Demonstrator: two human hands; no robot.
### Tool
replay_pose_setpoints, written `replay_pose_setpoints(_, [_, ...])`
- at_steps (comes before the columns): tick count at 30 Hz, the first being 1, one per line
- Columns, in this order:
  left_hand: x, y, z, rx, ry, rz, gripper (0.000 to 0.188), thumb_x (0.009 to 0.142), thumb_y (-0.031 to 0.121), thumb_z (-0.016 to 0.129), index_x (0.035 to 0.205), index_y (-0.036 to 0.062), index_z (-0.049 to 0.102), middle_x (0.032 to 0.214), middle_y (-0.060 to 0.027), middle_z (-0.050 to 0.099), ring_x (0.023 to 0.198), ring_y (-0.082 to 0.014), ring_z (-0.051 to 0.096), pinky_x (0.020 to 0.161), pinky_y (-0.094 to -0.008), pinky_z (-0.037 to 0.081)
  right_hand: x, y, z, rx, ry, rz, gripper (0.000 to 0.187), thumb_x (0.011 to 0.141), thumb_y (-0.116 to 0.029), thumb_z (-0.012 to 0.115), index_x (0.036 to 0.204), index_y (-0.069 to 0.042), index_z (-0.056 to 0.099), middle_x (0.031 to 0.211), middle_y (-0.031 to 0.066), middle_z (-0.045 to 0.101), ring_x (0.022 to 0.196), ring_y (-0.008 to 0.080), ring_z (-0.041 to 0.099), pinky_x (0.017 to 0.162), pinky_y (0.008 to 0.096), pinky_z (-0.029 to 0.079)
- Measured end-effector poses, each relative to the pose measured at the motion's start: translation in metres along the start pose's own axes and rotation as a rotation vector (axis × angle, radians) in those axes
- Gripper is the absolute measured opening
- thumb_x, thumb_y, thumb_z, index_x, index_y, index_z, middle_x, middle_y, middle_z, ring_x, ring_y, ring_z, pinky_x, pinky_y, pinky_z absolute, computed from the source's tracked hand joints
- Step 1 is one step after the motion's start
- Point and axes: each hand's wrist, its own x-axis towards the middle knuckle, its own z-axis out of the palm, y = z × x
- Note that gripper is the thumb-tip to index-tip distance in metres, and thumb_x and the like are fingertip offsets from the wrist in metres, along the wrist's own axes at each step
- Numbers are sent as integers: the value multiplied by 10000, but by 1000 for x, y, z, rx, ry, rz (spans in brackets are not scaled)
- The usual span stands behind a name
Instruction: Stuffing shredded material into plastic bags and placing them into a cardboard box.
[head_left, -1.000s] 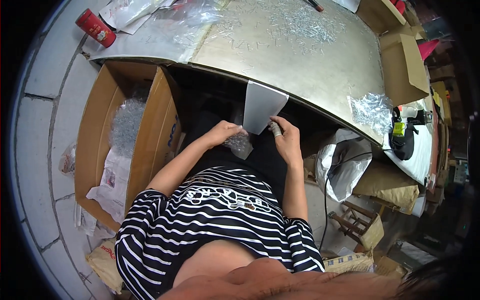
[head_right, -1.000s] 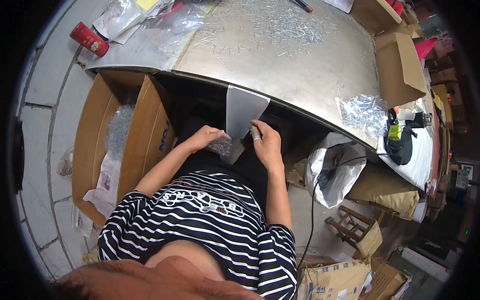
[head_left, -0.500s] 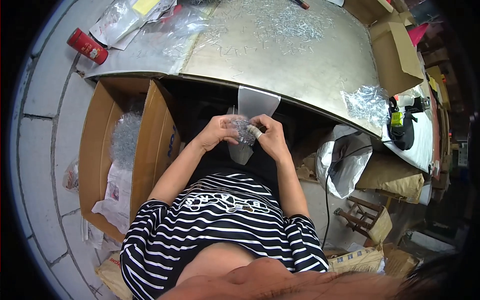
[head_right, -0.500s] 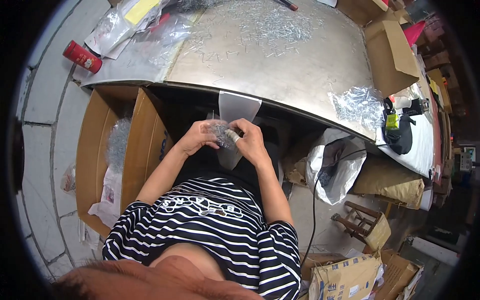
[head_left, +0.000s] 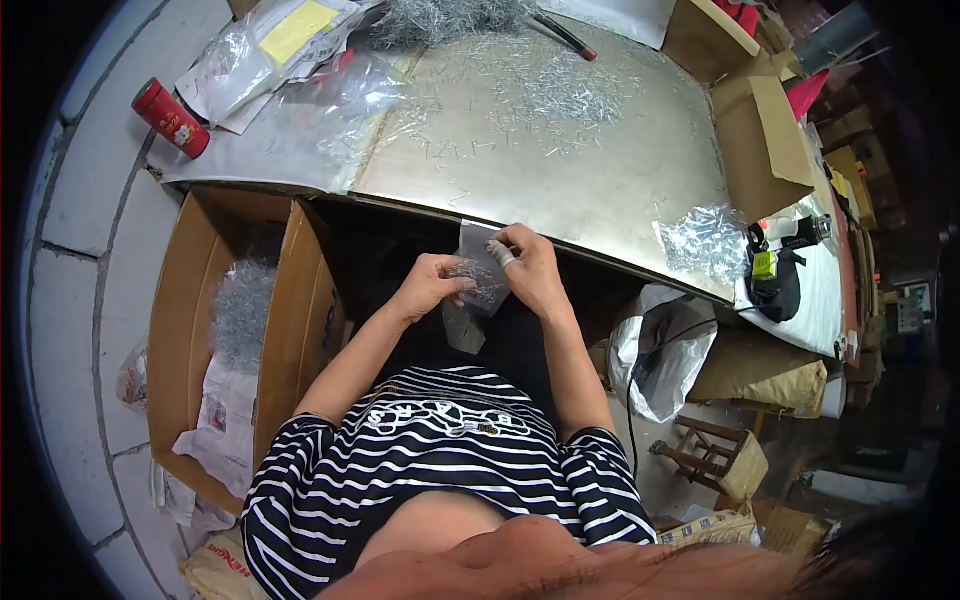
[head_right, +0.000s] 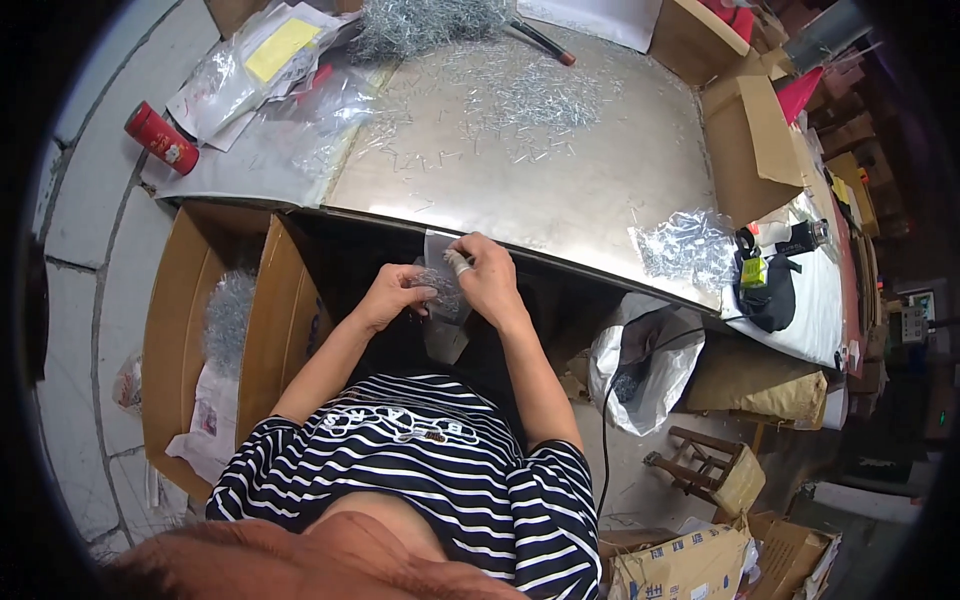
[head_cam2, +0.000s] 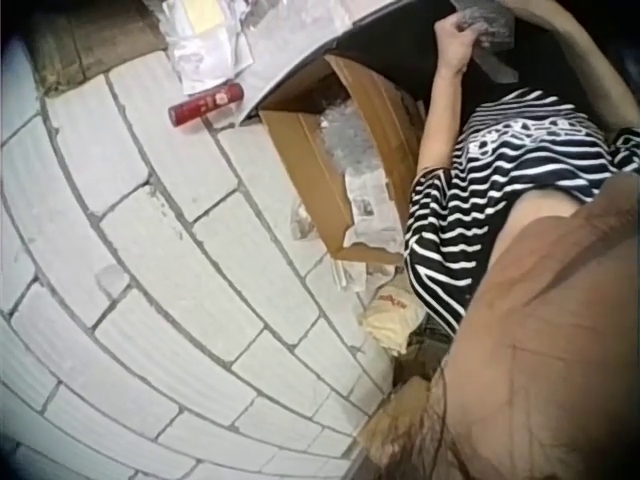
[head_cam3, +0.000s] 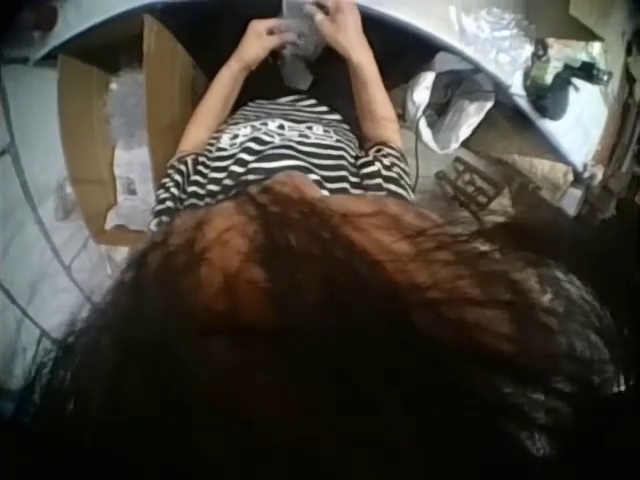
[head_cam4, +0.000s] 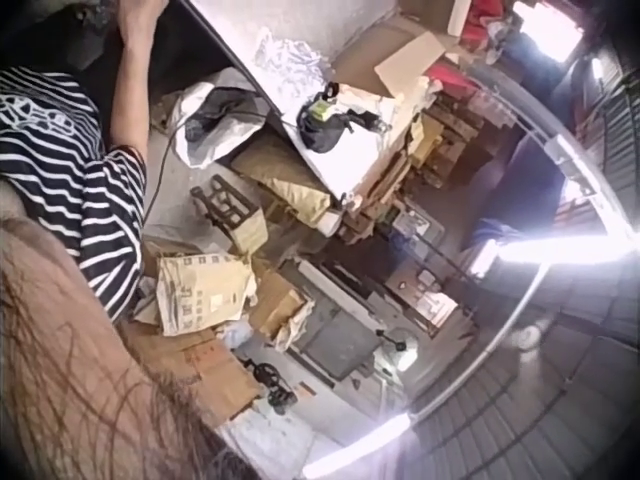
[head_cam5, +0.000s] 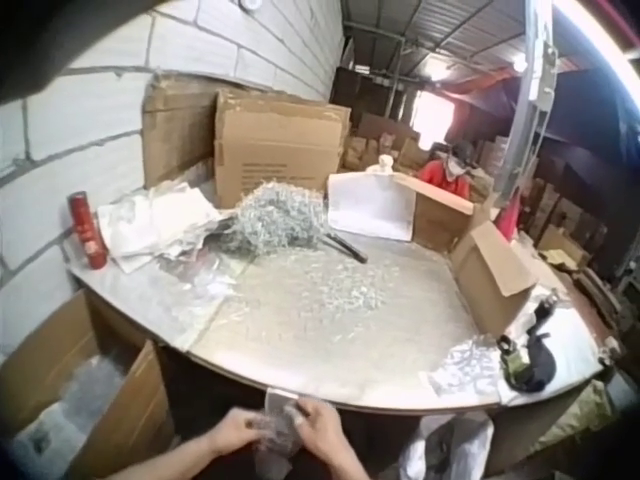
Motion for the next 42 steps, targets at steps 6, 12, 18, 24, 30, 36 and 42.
replay_pose_setpoints(6, [7,-1,-1,-114,-34,46,214,835,76,716,1030,-11,691,865,-30,686,708,-89,632,590,-235,550,0,-3,5,182,-176,-89,201,838,-48,611,1022,-8,683,1039,148,670,924,270,656,827,332,501])
replay_pose_setpoints(12, [13,3,-1,-70,-52,33,244,873,117,683,1072,-24,682,879,-52,685,702,-103,632,582,-243,551,-7,-1,-20,96,-144,-31,280,798,-58,672,1071,3,679,916,109,695,861,170,645,790,309,505])
replay_pose_setpoints(18, [15,-4,2,-91,-120,-5,278,910,164,636,1094,-43,658,960,-115,690,763,-158,668,619,-254,551,-13,11,-41,149,-37,-95,77,792,-43,668,837,19,666,762,106,649,724,160,598,671,301,478])
replay_pose_setpoints(24, [18,4,-12,-128,-204,-8,341,936,218,603,1125,-66,606,1062,-209,682,949,-271,701,696,-275,579,-8,98,-119,-441,628,118,75,828,-82,656,846,-10,655,814,182,634,758,337,620,705,393,476])
replay_pose_setpoints(30, [10,-3,-30,-107,-15,-28,288,941,202,591,1099,-37,622,1022,-185,696,898,-246,707,715,-264,564,-20,186,-183,-859,729,204,178,750,2,485,872,-21,613,877,184,610,862,382,571,760,448,460])
replay_pose_setpoints(36, [14,36,-67,173,400,423,168,930,93,599,1018,-34,666,934,-104,711,820,-150,675,725,-257,527,5,127,-171,-1045,695,99,410,882,-93,529,1288,-34,527,1374,129,515,1334,352,400,1057,478,356])
replay_pose_setpoints(42, [57,81,-121,1038,716,653,352,933,170,584,1194,-64,561,1135,-227,627,1005,-350,625,883,-401,489,72,120,-139,-868,538,1,551,789,-20,582,1334,-13,504,1425,166,473,1367,391,361,1143,499,254])
